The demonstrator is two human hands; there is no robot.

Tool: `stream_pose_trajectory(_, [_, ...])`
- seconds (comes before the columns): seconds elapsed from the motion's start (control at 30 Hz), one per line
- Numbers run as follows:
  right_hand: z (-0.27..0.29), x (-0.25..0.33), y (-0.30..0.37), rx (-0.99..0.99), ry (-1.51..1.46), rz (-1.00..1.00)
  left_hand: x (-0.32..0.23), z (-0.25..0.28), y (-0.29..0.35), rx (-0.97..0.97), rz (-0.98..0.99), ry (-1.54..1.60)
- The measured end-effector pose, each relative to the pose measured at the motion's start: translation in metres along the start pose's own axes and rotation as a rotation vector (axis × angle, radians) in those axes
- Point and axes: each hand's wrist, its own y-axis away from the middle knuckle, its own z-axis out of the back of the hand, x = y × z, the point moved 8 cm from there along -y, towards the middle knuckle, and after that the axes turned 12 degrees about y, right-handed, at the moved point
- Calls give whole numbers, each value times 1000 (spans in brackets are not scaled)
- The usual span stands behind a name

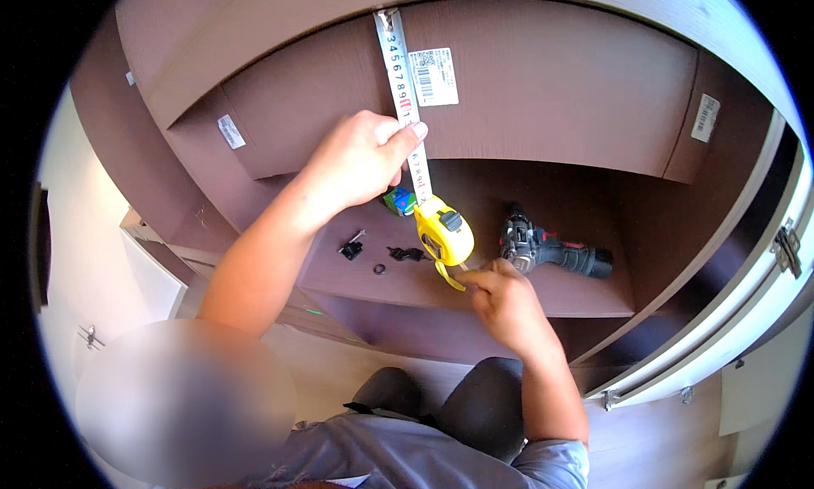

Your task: The person measures the interior of a cabinet with a tape measure, marks positions with a pencil, removes a drawer, and uses a power drill to make holes in a wooden board on the floor before re-measuring the cabinet interior.

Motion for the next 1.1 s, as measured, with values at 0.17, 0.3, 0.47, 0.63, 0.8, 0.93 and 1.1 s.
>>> stream_pose_trajectory(0.17, [62, -2, 12, -86, -382, 71, -15, -5, -7, 40, 27, -71])
stream_pose_trajectory(0.3, [89, -1, 6, -49, -535, 214, -18, -5, -6, -1, -58, -138])
stream_pose_trajectory(0.47, [116, 5, -9, -75, -728, 573, -29, -6, -5, 1, -49, -204])
stream_pose_trajectory(0.63, [136, 24, -46, -619, -833, 399, -29, -5, -5, -10, -67, -196])
stream_pose_trajectory(0.8, [149, 62, -95, -724, -390, 461, -32, -3, -4, -73, -101, -190])
stream_pose_trajectory(0.93, [155, 88, -131, -829, -184, 463, -32, -2, -5, -114, -133, -193])
stream_pose_trajectory(1.1, [146, 87, -152, -919, -149, 438, -31, -2, -5, -97, -136, -157])
